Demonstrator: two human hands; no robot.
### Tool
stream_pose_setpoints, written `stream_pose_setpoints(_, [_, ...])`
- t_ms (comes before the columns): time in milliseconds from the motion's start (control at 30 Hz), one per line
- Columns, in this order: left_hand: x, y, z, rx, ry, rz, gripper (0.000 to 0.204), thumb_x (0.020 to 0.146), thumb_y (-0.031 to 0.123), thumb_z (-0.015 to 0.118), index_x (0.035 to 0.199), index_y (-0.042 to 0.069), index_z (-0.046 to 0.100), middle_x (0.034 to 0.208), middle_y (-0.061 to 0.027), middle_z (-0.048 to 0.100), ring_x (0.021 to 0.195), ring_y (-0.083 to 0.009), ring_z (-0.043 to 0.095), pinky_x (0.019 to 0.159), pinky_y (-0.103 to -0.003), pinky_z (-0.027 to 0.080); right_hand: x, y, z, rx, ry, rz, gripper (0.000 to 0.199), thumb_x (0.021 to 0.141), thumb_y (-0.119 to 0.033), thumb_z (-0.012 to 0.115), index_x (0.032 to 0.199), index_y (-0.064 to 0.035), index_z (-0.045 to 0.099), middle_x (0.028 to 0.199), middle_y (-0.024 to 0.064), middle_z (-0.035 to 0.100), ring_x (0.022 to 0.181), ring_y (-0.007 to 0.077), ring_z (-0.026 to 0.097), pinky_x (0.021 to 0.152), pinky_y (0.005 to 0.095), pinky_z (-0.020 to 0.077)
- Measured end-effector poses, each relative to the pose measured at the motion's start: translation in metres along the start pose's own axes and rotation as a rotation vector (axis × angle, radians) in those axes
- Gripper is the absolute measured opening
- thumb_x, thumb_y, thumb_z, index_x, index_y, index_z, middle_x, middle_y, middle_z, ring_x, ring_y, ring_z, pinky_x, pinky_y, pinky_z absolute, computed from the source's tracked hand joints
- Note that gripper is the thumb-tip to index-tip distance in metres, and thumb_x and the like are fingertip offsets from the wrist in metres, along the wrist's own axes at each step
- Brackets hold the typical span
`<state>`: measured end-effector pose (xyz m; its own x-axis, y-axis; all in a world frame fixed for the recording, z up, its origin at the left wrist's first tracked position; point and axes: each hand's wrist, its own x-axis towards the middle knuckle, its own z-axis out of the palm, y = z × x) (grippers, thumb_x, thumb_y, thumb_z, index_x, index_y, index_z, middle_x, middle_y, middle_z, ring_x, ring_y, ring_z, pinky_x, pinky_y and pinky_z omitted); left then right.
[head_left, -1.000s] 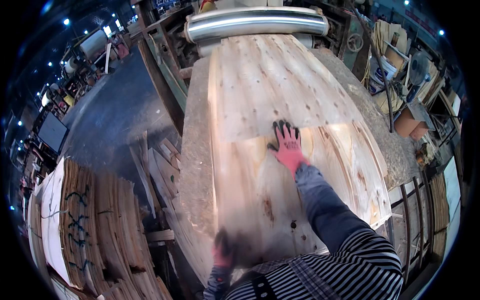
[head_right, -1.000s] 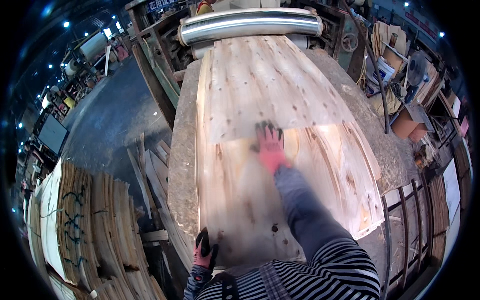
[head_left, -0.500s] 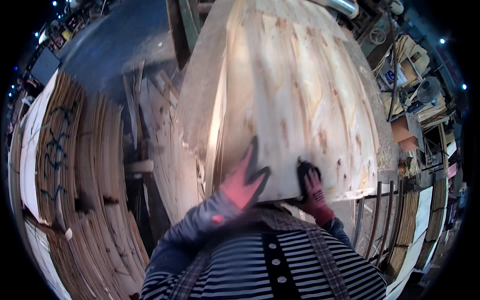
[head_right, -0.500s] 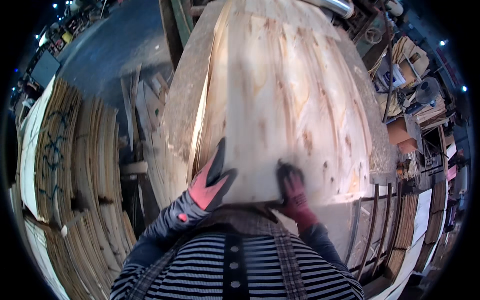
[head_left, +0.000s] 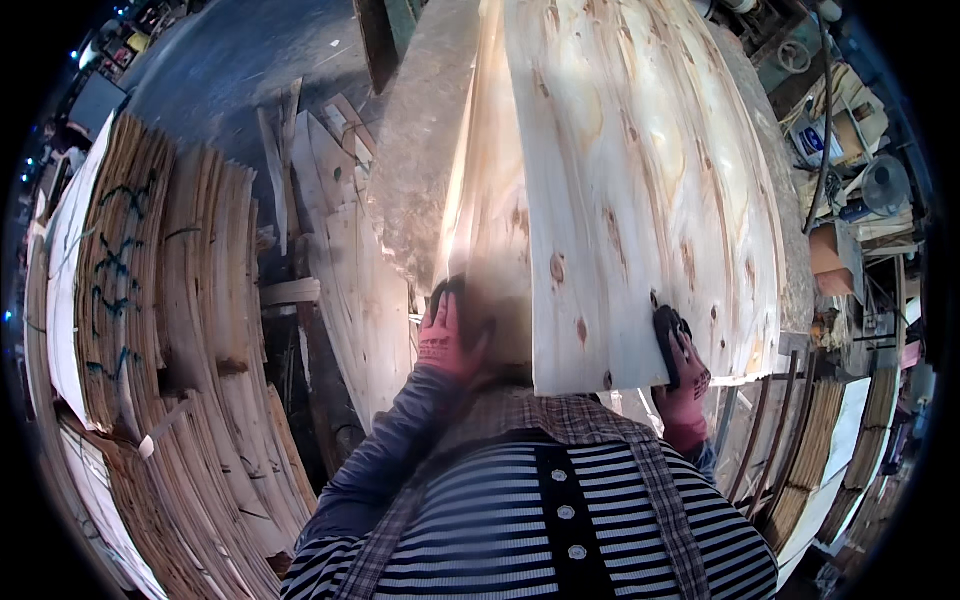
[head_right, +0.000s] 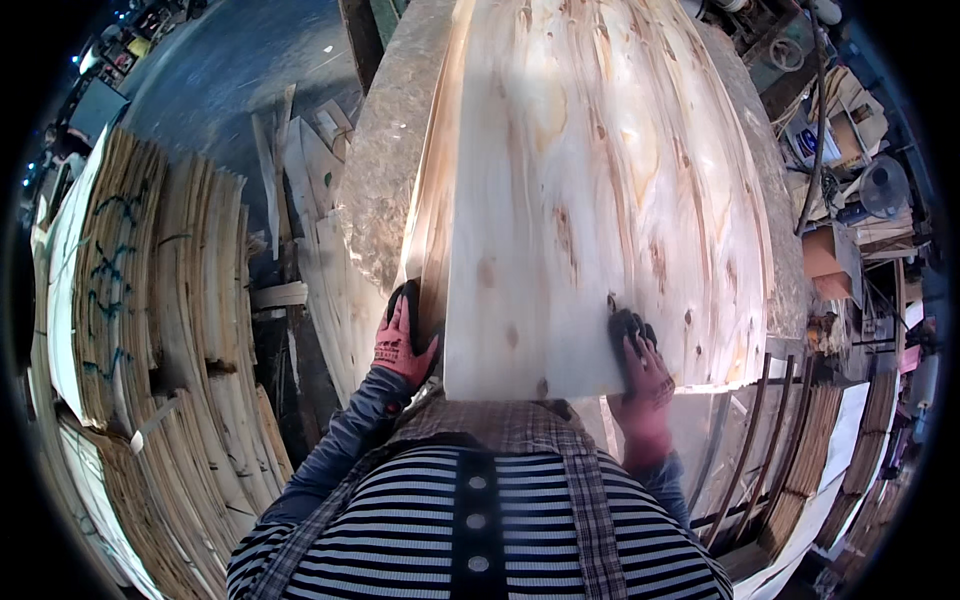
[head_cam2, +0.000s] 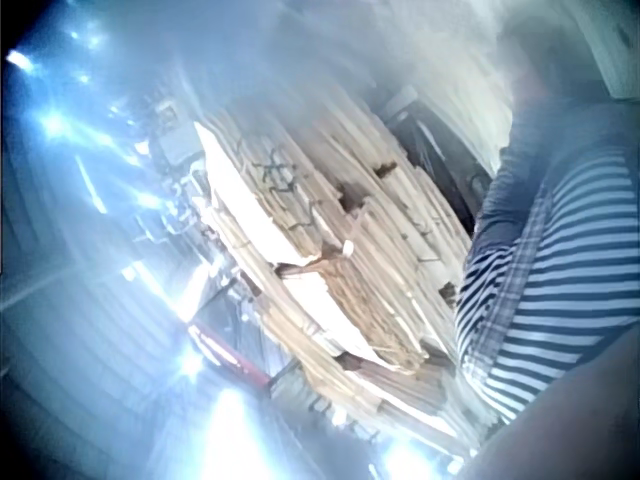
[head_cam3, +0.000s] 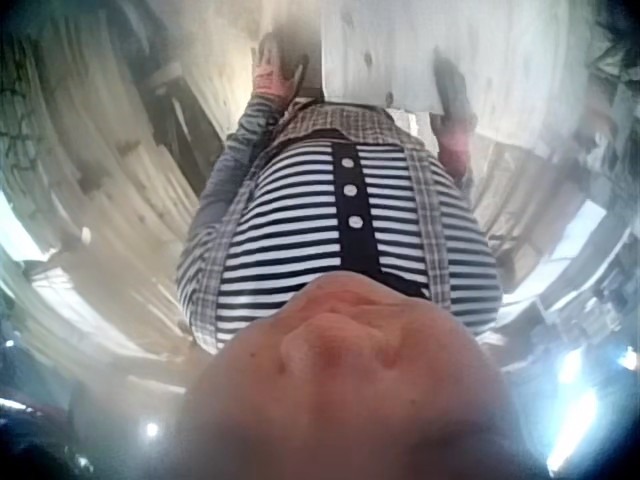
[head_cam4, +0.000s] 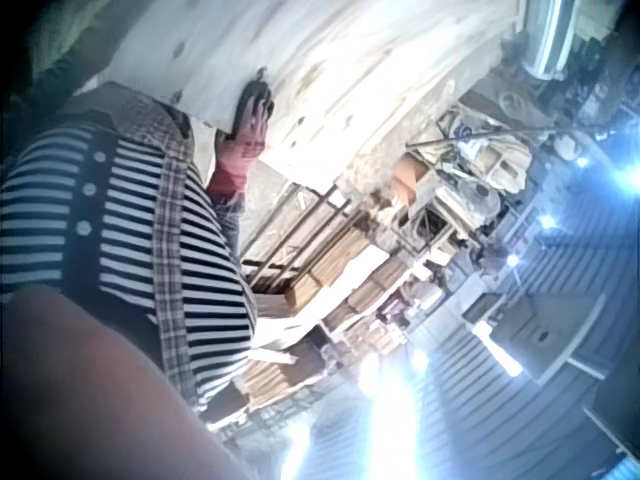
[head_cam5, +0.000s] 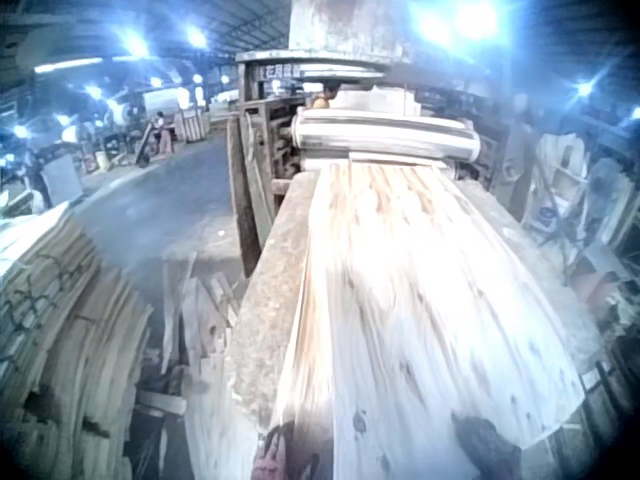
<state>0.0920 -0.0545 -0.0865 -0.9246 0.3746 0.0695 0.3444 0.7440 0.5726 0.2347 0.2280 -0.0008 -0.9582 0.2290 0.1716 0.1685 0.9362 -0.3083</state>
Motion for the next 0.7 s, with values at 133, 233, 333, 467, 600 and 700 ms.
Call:
stream_pose_setpoints(133, [0.007,-0.002,-0.002,-0.023,-0.069,-0.064,0.074,0.07,0.029,0.063,0.126,-0.002,0.026,0.125,-0.0203,0.035,0.113,-0.0349,0.035,0.095,-0.039,0.029,0.051,0.003,-0.004,0.066,-0.021,-0.014,0.06,0.056,-0.008,0.06,0.115,-0.0041,0.047,0.111,0.0211,0.048,0.101,0.0381,0.047,0.086,0.0397,0.0396])
stream_pose_setpoints(233, [0.015,-0.003,0.001,-0.034,0.059,0.08,0.061,0.07,0.031,0.061,0.115,-0.005,0.04,0.112,-0.0228,0.047,0.103,-0.038,0.044,0.088,-0.045,0.034,0.092,0.017,0.008,0.086,-0.056,-0.003,0.07,0.054,-0.009,0.066,0.12,-0.012,0.043,0.118,0.0155,0.045,0.11,0.033,0.042,0.093,0.0392,0.0347])
stream_pose_setpoints(333, [0.013,-0.003,-0.002,-0.028,0.028,0.058,0.061,0.068,0.027,0.06,0.116,-0.004,0.04,0.114,-0.0218,0.046,0.108,-0.0341,0.043,0.091,-0.044,0.031,0.141,0.029,0.025,0.042,-0.027,-0.039,0.068,0.059,-0.015,0.068,0.122,-0.0149,0.041,0.121,0.0143,0.043,0.113,0.0314,0.04,0.093,0.0386,0.0342])
stream_pose_setpoints(467, [0.008,-0.01,0.003,0.013,0.005,0.03,0.057,0.069,0.024,0.057,0.119,0.0,0.04,0.114,-0.0174,0.047,0.11,-0.0336,0.04,0.091,-0.043,0.032,0.221,0.044,0.045,0.037,0.056,-0.002,0.065,0.065,-0.022,0.066,0.123,-0.0179,0.039,0.122,0.0134,0.043,0.113,0.0308,0.04,0.092,0.0374,0.0348])
stream_pose_setpoints(600, [0.018,0.01,-0.009,-0.113,-0.01,-0.051,0.062,0.063,0.018,0.062,0.121,0.006,0.04,0.116,-0.0134,0.048,0.109,-0.0294,0.042,0.094,-0.039,0.028,0.297,0.062,0.061,-0.027,0.147,0.071,0.066,0.069,-0.033,0.06,0.126,-0.0138,0.033,0.129,0.0147,0.034,0.12,0.0301,0.03,0.098,0.0417,0.0237])
stream_pose_setpoints(700, [0.021,0.022,-0.02,-0.187,-0.063,-0.122,0.062,0.063,0.017,0.062,0.12,0.007,0.041,0.117,-0.0133,0.047,0.11,-0.0306,0.04,0.095,-0.038,0.028,0.309,0.043,0.067,-0.109,0.129,0.142,0.075,0.071,-0.046,0.054,0.128,-0.0054,0.027,0.135,0.0176,0.02,0.125,0.031,0.017,0.102,0.0472,0.0087])
